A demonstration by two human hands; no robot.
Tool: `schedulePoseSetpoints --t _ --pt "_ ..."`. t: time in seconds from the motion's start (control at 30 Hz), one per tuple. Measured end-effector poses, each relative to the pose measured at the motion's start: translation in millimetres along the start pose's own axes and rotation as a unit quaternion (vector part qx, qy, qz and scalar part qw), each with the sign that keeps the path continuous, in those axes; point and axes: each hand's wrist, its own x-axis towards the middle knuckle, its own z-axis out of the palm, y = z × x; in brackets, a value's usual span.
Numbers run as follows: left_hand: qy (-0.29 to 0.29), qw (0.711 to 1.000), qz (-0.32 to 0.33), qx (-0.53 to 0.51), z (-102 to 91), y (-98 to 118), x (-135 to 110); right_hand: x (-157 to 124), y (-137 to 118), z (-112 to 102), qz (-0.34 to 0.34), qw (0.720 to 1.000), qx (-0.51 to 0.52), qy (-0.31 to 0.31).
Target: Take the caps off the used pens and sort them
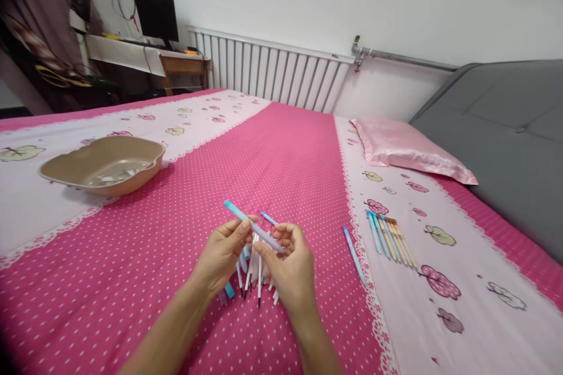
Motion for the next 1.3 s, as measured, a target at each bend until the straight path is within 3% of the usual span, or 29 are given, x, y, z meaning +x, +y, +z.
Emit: schedulePoseSetpoints --t 0.13,0.23,0.37,0.5,0.63,0.77,0.93,1.1,1.2,1.3 --pt "0.02 0.999 0.01 -0.026 -5.4 6.9 3.9 4.1 1.1 -4.2 0.101 0.985 0.072 -0.118" --pt "0.032 0.999 0.021 -0.026 -7.0 10.0 5.1 4.3 2.0 -5.5 0.115 0.981 0.077 -0.136" --pt "0.049 0.998 0.021 -0.033 -6.2 10.7 5.3 3.8 1.1 -6.1 0.076 0.989 0.073 -0.102" --pt "0.051 0.997 0.014 -0.047 -6.0 10.2 5.4 2.2 -1.2 -6.2 0.017 0.999 -0.007 -0.035" --pt "0.053 0.996 0.002 -0.067 -5.9 9.7 5.5 -0.7 -0.6 -4.9 -0.062 0.994 -0.085 0.027" --pt "0.052 0.995 -0.007 -0.085 -5.1 8.8 5.8 -0.6 3.0 -3.6 -0.119 0.987 -0.096 0.049" --pt "0.047 0.995 -0.001 -0.086 -6.9 9.2 7.1 2.8 0.6 -5.7 -0.022 0.999 0.02 -0.038" --pt "0.031 0.997 0.001 -0.071 -6.9 8.7 6.6 2.8 -0.6 -6.0 0.092 0.983 0.101 -0.122" --pt "0.034 0.997 0.001 -0.066 -5.7 7.5 6.5 3.4 3.1 -5.6 0.111 0.985 0.088 -0.102" --pt "0.069 0.995 0.023 -0.075 -8.8 9.1 8.8 6.5 6.0 -8.8 0.057 0.996 0.051 -0.053"
